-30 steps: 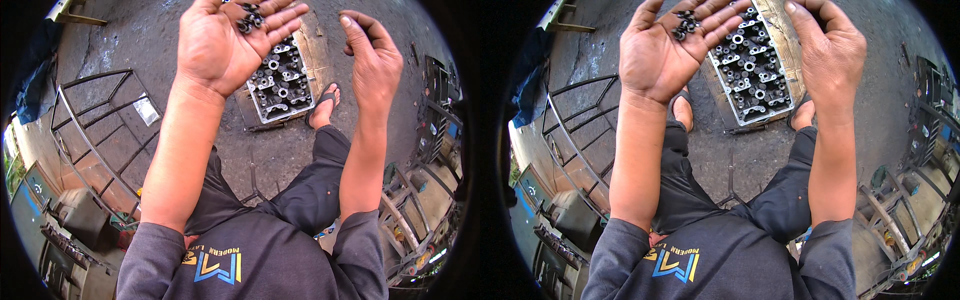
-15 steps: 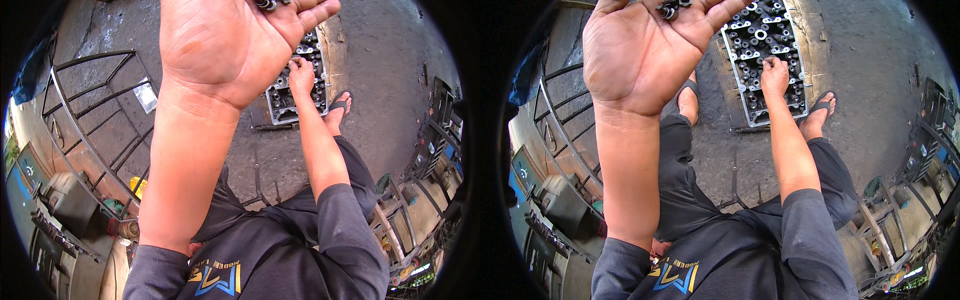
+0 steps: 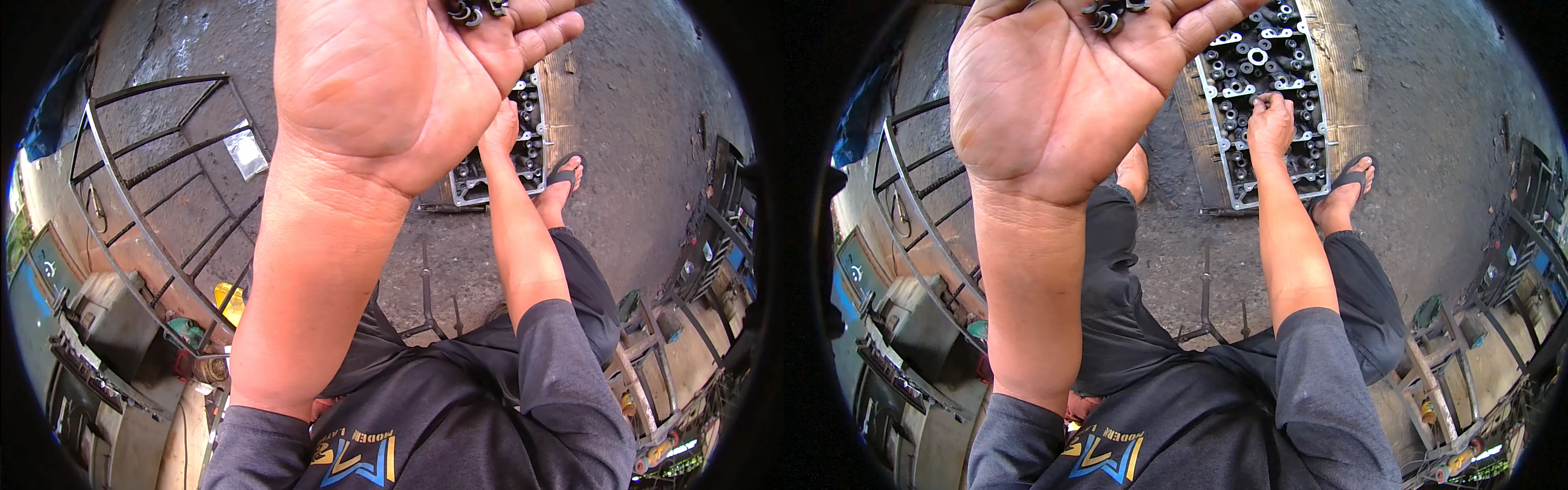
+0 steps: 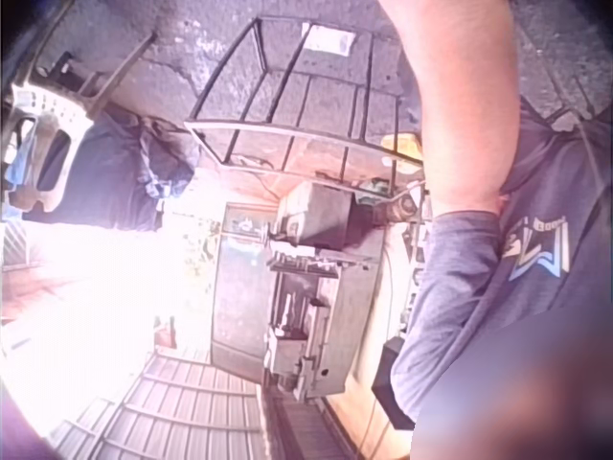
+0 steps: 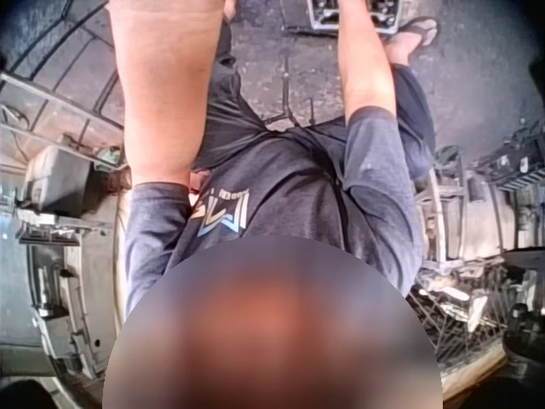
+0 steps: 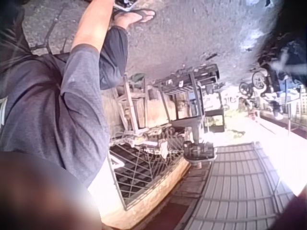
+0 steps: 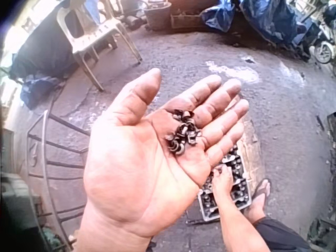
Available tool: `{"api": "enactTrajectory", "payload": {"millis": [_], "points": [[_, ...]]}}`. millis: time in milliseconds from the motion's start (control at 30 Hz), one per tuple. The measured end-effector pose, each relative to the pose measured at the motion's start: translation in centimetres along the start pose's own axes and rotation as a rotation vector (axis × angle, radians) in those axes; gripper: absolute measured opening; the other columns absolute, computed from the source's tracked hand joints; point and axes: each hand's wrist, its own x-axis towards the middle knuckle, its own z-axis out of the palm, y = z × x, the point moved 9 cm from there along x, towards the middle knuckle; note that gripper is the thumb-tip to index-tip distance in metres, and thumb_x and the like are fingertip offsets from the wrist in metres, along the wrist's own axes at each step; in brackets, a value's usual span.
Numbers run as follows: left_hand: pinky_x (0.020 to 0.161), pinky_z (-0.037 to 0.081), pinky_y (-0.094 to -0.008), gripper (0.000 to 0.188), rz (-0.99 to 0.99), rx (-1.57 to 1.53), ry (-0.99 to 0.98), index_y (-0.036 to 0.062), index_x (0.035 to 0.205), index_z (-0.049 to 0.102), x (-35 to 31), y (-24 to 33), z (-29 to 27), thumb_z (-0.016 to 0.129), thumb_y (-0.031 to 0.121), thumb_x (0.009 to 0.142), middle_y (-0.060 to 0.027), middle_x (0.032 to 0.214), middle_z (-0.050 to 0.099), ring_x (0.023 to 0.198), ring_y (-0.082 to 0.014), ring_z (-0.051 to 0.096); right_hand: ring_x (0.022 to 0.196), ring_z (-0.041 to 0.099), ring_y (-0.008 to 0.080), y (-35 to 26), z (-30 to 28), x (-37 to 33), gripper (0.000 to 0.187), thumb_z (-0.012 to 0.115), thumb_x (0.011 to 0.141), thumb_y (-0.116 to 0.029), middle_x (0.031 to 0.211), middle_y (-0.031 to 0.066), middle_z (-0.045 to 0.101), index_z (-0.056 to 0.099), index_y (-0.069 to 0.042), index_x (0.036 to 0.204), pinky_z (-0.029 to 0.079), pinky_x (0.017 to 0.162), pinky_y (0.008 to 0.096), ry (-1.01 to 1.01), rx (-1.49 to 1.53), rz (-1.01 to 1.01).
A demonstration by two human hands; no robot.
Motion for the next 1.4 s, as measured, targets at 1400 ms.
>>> {"api": "enactTrajectory", "payload": {"millis": [1400], "points": [[0.122,0.036,-0.0443,0.084,-0.251,0.042,-0.048,-0.0124,0.151,0.038,1.6,-9.7,2.0,0.031,0.06,0.108,-0.0288,0.155,0.045,0.141,-0.0353,0.049,0.086,0.069,0.0284,-25.0,-30.0,-3.7,0.021,0.08,0.079,0.002,0.093,0.0115,0.068,0.074,-0.001,0.099,0.056,0.075,0.0373,-0.089,0.359,-0.706]]}}
